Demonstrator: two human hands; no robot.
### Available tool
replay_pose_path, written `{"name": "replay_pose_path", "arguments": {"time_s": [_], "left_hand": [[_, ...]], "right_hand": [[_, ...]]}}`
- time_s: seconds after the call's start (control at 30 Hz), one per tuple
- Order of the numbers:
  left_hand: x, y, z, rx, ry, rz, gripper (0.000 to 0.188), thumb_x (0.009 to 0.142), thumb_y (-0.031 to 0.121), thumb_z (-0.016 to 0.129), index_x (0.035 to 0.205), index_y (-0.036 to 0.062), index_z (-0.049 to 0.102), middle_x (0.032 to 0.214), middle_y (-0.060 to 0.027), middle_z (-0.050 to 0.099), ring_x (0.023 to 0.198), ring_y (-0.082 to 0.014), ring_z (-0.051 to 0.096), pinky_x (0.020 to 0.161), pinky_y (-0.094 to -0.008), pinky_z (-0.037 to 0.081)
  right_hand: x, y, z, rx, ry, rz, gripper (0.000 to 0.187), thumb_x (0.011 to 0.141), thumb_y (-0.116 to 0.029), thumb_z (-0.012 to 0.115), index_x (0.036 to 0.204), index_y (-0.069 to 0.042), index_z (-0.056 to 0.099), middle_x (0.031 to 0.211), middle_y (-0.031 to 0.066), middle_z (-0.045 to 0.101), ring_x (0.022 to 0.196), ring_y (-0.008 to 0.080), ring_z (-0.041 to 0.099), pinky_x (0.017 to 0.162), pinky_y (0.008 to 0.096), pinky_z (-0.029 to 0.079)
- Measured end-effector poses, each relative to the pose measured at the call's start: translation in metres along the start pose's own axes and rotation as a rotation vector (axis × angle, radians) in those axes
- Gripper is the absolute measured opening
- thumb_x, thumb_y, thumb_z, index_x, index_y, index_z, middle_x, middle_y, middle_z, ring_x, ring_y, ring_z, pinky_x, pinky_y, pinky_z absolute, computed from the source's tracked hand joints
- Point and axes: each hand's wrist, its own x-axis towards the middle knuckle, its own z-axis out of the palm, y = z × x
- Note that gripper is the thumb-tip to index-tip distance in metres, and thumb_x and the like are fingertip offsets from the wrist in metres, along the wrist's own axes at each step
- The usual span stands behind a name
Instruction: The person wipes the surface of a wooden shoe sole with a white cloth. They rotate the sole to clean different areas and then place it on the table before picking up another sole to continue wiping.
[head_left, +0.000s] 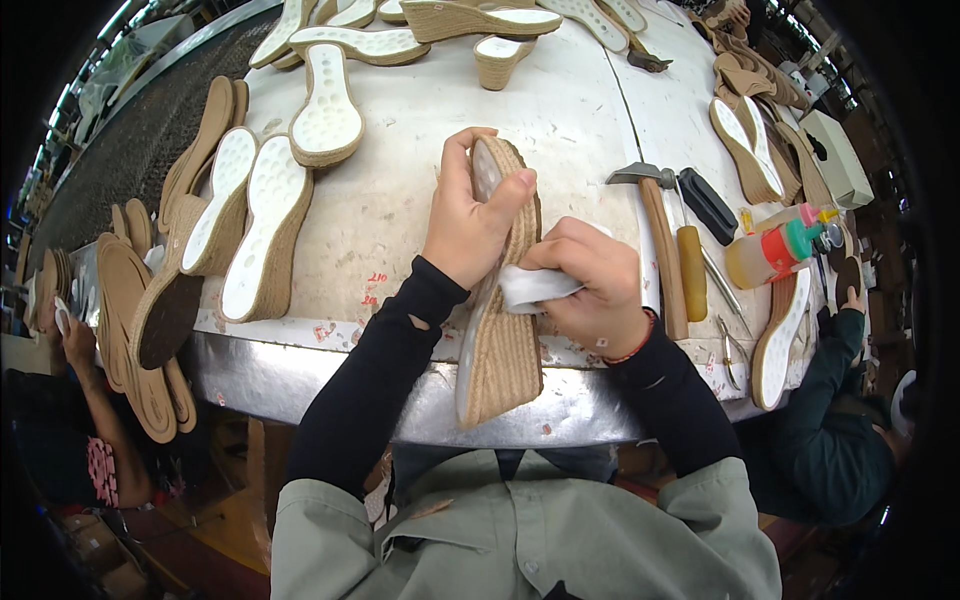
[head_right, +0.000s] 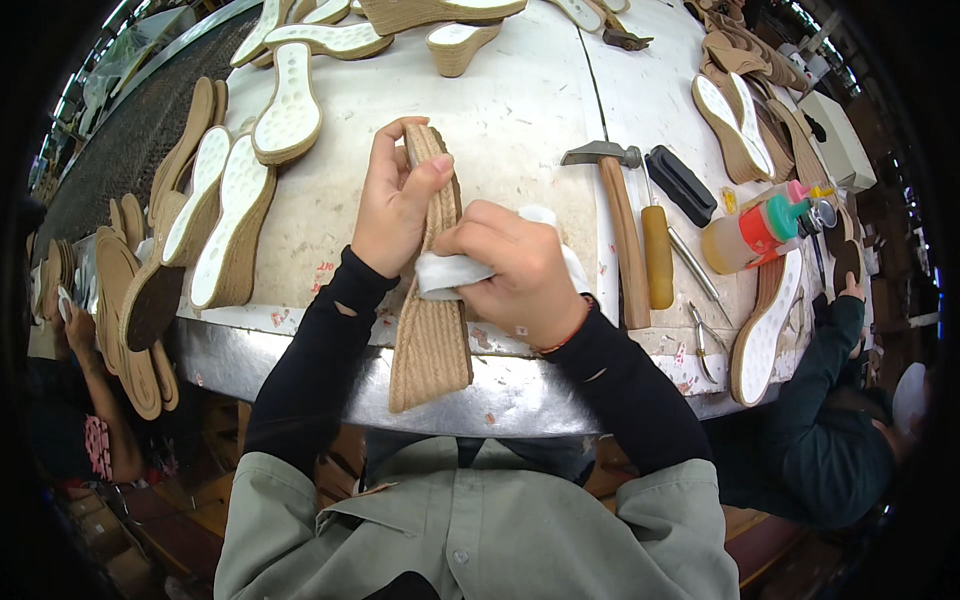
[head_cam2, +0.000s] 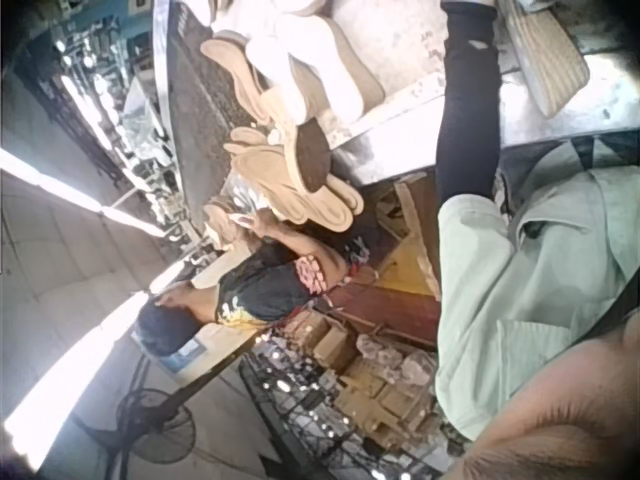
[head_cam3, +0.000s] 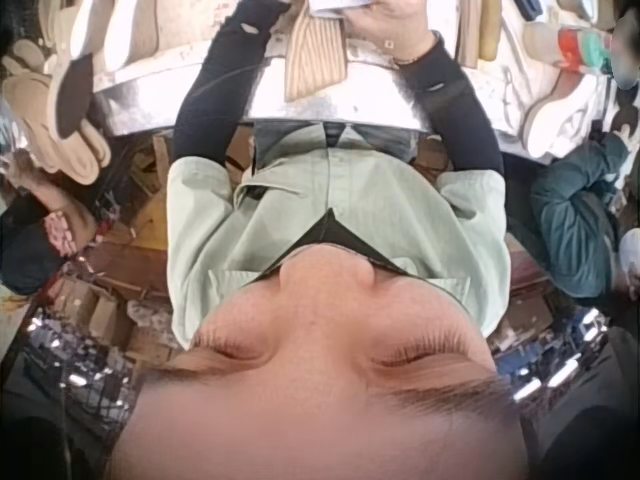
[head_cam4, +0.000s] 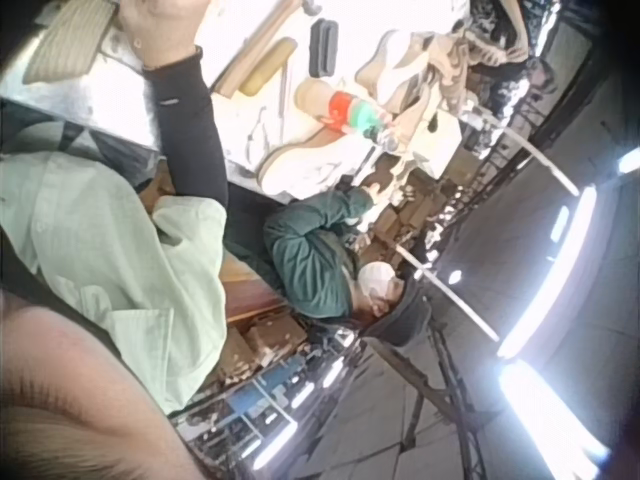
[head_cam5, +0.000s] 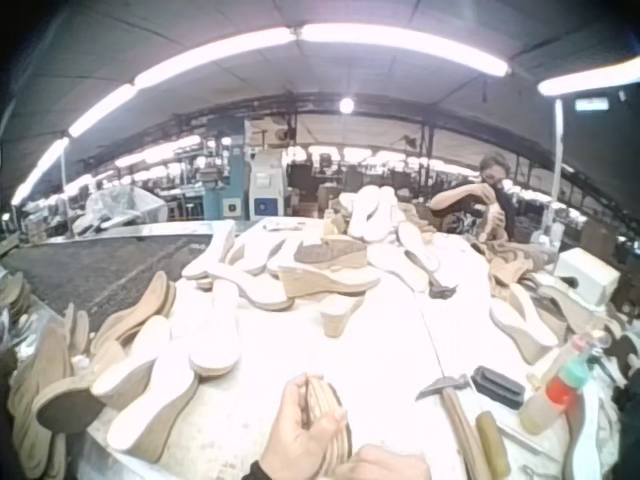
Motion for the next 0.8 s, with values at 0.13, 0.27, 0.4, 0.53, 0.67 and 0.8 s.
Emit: {"name": "replay_pose_path", "arguments": {"time_s": [0.13, 0.27, 0.4, 0.53, 0.67, 0.8], "left_hand": [[0.0024, 0.0012, 0.0011, 0.005, 0.005, 0.013, 0.049, 0.083, 0.022, 0.063, 0.119, 0.0007, 0.037, 0.094, -0.0090, 0.053, 0.084, -0.0121, 0.053, 0.074, -0.0268, 0.046], [0.0011, 0.0054, 0.0021, -0.004, 0.002, -0.012, 0.049, 0.083, 0.022, 0.063, 0.119, 0.0003, 0.037, 0.093, -0.0091, 0.054, 0.083, -0.0123, 0.054, 0.074, -0.0268, 0.047], [0.0017, -0.0017, -0.0004, 0.014, 0.016, -0.003, 0.050, 0.083, 0.022, 0.064, 0.119, 0.0005, 0.037, 0.094, -0.0094, 0.055, 0.082, -0.0124, 0.055, 0.073, -0.0270, 0.047], [0.0024, -0.0024, 0.0008, -0.018, -0.001, 0.013, 0.051, 0.082, 0.022, 0.064, 0.119, 0.0006, 0.037, 0.094, -0.0097, 0.055, 0.083, -0.0124, 0.055, 0.074, -0.0271, 0.047], [0.0038, 0.0014, 0.0011, 0.018, 0.001, 0.003, 0.051, 0.083, 0.023, 0.064, 0.120, 0.0007, 0.036, 0.094, -0.0095, 0.054, 0.083, -0.0123, 0.054, 0.074, -0.0268, 0.047], [0.0021, 0.0025, -0.0013, 0.015, -0.006, -0.004, 0.051, 0.083, 0.023, 0.064, 0.120, 0.0010, 0.036, 0.094, -0.0090, 0.054, 0.083, -0.0121, 0.054, 0.074, -0.0266, 0.047]], "right_hand": [[0.0023, -0.0003, -0.0039, -0.019, 0.019, 0.039, 0.021, 0.060, 0.002, 0.069, 0.078, -0.004, 0.060, 0.069, 0.0072, 0.050, 0.057, 0.0234, 0.054, 0.050, 0.0309, 0.042], [0.0026, -0.0009, -0.0037, -0.039, -0.031, -0.019, 0.020, 0.058, 0.004, 0.071, 0.075, -0.002, 0.062, 0.067, 0.0068, 0.055, 0.056, 0.0196, 0.056, 0.050, 0.0273, 0.042], [0.0053, -0.0031, -0.0029, -0.068, 0.009, -0.013, 0.019, 0.059, 0.003, 0.070, 0.075, -0.003, 0.062, 0.066, 0.0069, 0.055, 0.057, 0.0211, 0.056, 0.050, 0.0285, 0.042], [0.0046, -0.0005, -0.0061, -0.052, -0.052, -0.030, 0.021, 0.059, 0.002, 0.068, 0.077, -0.004, 0.059, 0.070, 0.0077, 0.052, 0.060, 0.0250, 0.055, 0.052, 0.0326, 0.044], [0.0010, -0.0010, -0.0005, -0.103, -0.011, -0.052, 0.021, 0.060, 0.001, 0.069, 0.077, -0.004, 0.059, 0.070, 0.0078, 0.052, 0.060, 0.0254, 0.056, 0.052, 0.0328, 0.045], [0.0049, 0.0032, -0.0053, -0.099, 0.031, 0.011, 0.018, 0.061, 0.001, 0.072, 0.075, -0.004, 0.061, 0.066, 0.0063, 0.055, 0.058, 0.0206, 0.057, 0.051, 0.0286, 0.043]]}}
